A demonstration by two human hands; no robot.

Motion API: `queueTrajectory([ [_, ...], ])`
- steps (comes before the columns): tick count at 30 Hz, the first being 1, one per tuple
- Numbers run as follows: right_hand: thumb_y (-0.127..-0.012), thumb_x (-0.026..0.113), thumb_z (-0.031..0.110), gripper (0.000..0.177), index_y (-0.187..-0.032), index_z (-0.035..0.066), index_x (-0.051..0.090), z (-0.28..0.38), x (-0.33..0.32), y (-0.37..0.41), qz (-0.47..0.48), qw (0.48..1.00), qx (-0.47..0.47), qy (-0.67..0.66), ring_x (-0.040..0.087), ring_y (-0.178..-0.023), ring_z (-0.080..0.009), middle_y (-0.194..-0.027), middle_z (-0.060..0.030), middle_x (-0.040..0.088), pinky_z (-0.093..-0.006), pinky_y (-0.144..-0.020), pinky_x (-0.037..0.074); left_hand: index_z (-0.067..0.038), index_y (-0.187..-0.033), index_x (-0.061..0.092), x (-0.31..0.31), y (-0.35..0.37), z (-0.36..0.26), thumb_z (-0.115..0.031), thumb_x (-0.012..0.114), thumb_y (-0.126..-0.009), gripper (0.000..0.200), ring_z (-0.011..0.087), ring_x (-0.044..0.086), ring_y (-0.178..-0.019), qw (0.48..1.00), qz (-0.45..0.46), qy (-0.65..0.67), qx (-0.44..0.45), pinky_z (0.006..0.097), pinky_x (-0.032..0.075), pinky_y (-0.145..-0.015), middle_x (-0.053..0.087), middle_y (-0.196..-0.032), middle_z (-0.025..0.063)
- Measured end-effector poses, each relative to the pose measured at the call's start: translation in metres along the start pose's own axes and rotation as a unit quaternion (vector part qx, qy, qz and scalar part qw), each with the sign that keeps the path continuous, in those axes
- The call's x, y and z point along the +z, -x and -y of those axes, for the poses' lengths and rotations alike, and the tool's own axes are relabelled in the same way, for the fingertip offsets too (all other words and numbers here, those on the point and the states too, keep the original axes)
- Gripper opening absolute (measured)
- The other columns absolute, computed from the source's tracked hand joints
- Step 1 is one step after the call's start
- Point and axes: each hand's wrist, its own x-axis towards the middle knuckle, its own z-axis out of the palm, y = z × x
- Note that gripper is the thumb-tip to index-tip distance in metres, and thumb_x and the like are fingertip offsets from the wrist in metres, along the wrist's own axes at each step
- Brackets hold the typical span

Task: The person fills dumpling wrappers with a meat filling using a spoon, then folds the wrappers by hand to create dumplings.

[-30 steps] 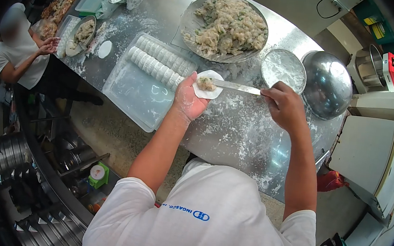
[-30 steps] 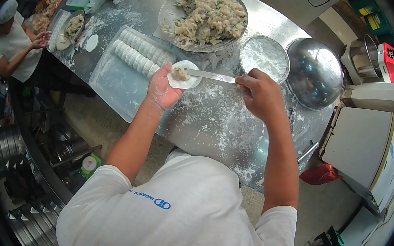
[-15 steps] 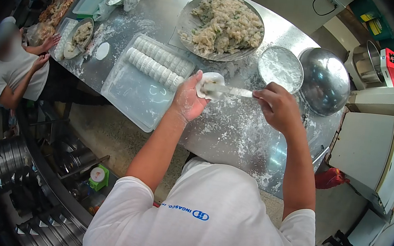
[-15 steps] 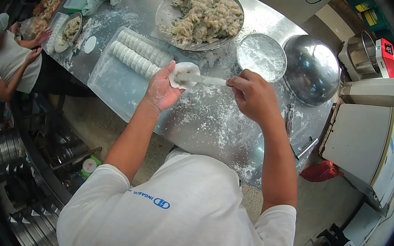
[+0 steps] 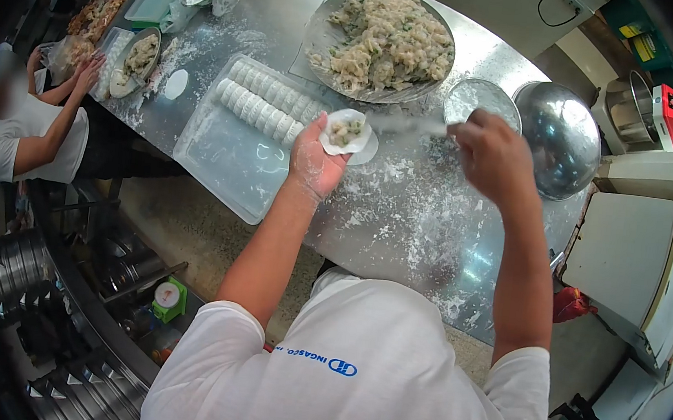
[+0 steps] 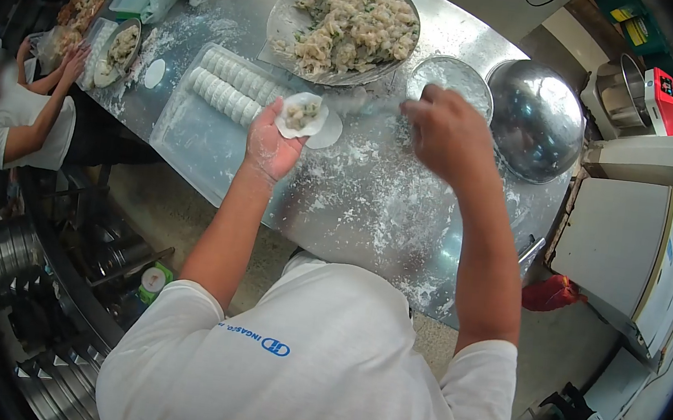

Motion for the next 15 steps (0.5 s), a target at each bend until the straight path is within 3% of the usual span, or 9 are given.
queueTrajectory([
  [2,-0.091,0.062,0.010,0.018,-0.099,0.014,0.078,-0.011,0.004,-0.023,-0.003,0.997,0.029,0.065,0.070,-0.090,-0.0305,-0.093,-0.0083,0.069,-0.0421,-0.076,0.059,0.005,-0.137,0.048,-0.001,-0.009,0.000,-0.027,0.052,-0.109,0.043,0.0359,0.060,-0.127,0.999,-0.021,0.007,0.040,0.0510,0.050,-0.110,0.060,-0.135,0.0202],
  [4,-0.090,0.061,0.010,0.019,-0.098,0.014,0.078,-0.017,0.006,-0.049,0.020,0.989,0.059,0.137,0.072,-0.089,-0.0324,-0.095,-0.0102,0.072,-0.0430,-0.075,0.060,0.004,-0.137,0.050,-0.003,-0.011,0.004,-0.026,0.053,-0.108,0.042,0.0353,0.060,-0.127,1.000,-0.012,-0.004,0.025,0.0498,0.049,-0.110,0.060,-0.136,0.0192],
  [7,-0.088,0.058,0.007,0.024,-0.098,0.013,0.079,-0.034,0.027,-0.073,0.159,0.969,0.045,0.181,0.074,-0.088,-0.0347,-0.099,-0.0129,0.075,-0.0448,-0.076,0.060,0.003,-0.135,0.052,-0.004,-0.012,0.008,-0.024,0.057,-0.107,0.039,0.0319,0.063,-0.123,1.000,-0.005,-0.026,0.013,0.0469,0.052,-0.106,0.062,-0.132,0.0167],
  [10,-0.086,0.057,0.003,0.030,-0.100,0.014,0.080,-0.038,0.012,-0.069,0.110,0.991,0.000,0.081,0.074,-0.087,-0.0354,-0.100,-0.0154,0.076,-0.0456,-0.077,0.060,0.002,-0.134,0.054,-0.013,-0.014,0.009,-0.023,0.058,-0.106,0.038,0.0310,0.064,-0.121,0.999,-0.025,-0.037,0.019,0.0462,0.053,-0.105,0.063,-0.131,0.0156],
  [15,-0.085,0.056,0.004,0.033,-0.104,0.016,0.081,-0.048,0.025,-0.067,0.081,0.993,0.013,0.080,0.074,-0.088,-0.0350,-0.096,-0.0150,0.075,-0.0466,-0.078,0.060,0.003,-0.134,0.054,-0.020,-0.027,0.011,-0.022,0.058,-0.106,0.037,0.0305,0.064,-0.120,0.999,-0.033,-0.025,0.011,0.0460,0.053,-0.104,0.063,-0.130,0.0152],
])
